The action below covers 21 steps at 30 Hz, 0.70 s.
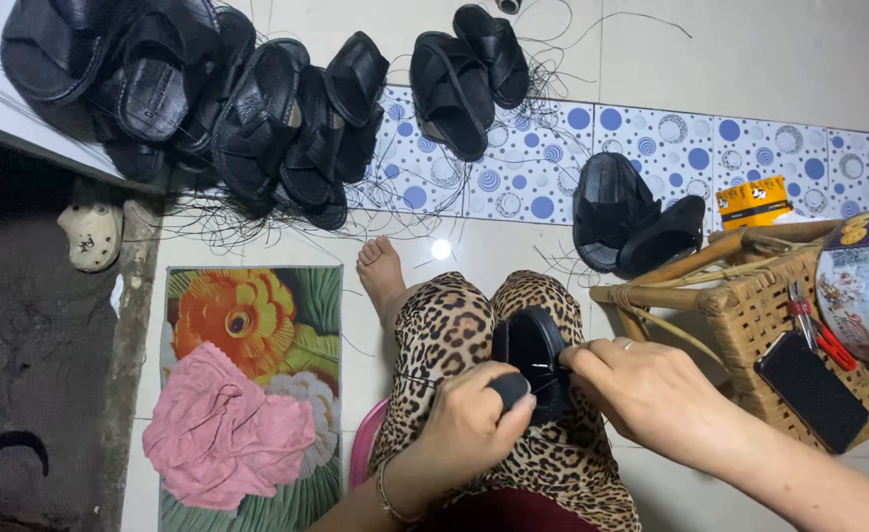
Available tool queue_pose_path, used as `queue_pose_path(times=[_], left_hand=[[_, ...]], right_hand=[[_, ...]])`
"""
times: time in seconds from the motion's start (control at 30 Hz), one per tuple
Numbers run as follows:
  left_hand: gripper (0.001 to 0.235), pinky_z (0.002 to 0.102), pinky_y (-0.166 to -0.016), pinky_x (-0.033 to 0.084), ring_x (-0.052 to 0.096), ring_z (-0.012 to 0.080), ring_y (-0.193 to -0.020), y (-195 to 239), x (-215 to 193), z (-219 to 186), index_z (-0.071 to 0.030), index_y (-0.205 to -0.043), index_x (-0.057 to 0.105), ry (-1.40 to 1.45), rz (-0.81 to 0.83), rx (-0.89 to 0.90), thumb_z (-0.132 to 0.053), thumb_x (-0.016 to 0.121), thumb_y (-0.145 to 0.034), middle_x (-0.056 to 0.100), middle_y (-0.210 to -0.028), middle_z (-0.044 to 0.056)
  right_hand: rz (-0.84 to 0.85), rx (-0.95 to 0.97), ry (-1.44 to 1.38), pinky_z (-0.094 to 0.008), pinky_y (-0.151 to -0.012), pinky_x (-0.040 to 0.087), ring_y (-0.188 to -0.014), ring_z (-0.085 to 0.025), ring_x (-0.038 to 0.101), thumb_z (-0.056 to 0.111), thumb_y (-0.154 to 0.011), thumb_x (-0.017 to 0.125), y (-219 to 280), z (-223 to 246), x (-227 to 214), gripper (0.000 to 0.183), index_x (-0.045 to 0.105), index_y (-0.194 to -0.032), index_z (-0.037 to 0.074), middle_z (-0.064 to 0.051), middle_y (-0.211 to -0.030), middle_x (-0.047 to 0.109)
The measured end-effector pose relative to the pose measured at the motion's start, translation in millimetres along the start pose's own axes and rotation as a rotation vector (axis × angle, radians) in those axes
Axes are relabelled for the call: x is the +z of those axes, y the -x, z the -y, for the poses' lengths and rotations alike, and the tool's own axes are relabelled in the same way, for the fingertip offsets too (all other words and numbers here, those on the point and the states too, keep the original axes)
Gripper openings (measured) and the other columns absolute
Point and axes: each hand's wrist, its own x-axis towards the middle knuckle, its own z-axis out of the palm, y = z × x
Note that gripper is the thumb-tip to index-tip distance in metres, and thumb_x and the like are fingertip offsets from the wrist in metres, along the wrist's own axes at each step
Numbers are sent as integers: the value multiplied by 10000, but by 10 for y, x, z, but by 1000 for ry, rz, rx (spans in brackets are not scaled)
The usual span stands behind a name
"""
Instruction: The person sits on the floor and sews a black slip-on shoe using a needle and thread. They repeatedly pass the needle through the shoe's sole and upper, pull the thread tight, and adjust the shoe's position on their lap. The person finishes by cutting the thread and placing the shoe aside.
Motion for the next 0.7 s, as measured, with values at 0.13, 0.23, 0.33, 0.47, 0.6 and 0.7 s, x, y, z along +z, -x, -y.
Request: queue_pose_path(times=[0.13,0.23,0.33,0.47,0.6,0.7], left_hand=[[338,481,-515,429,598,325,-512,131,23,180,4,-763,708,-114,179,-232,-267,686,-963,639,-652,162],[185,278,-577,412,498,104,-588,25,-152,77,-130,-881,723,254,512,-542,-281,672,-975,537,-657,-56],[83,224,-837,491,606,95,-913,-12,-142,121,-110,-964,734,821,370,-513,-190,747,-946,632,-993,-5],[100,235,-663,592,661,145,-696,-71,49,344,28,-945,721,1382,134,-529,-67,705,-971,682,-957,148],[161,219,-573,548,592,89,-573,-297,-22,170,-148,-1140,712,390,252,-956,-110,612,-1020,659,-710,0],[355,257,-585,504,582,98,-634,-380,-23,-54,-102,-1300,544,378,346,-899,-142,594,-951,647,-828,-24]], right_hand=[[63,60,-53,-516,-634,527,-801,-320,691,276,-987,540,0,-53,15,237,535,-1215,211,-32,-917,672],[62,87,-138,-486,-628,513,-770,-317,686,316,-994,558,-14,-103,0,198,533,-1162,213,-51,-834,680],[62,93,-217,-451,-661,532,-827,-279,712,327,-979,594,-40,-122,-16,196,552,-1141,224,-19,-914,727],[-38,16,-206,-436,-647,557,-815,-291,721,319,-981,590,-15,-139,66,249,560,-1194,194,-48,-942,742],[-189,-108,-123,-430,-618,564,-774,-277,707,257,-979,625,9,-105,119,275,562,-1215,131,-53,-868,700],[-245,-121,-105,-390,-674,585,-840,-243,723,241,-981,618,33,-63,59,248,621,-1201,127,-50,-965,726]])
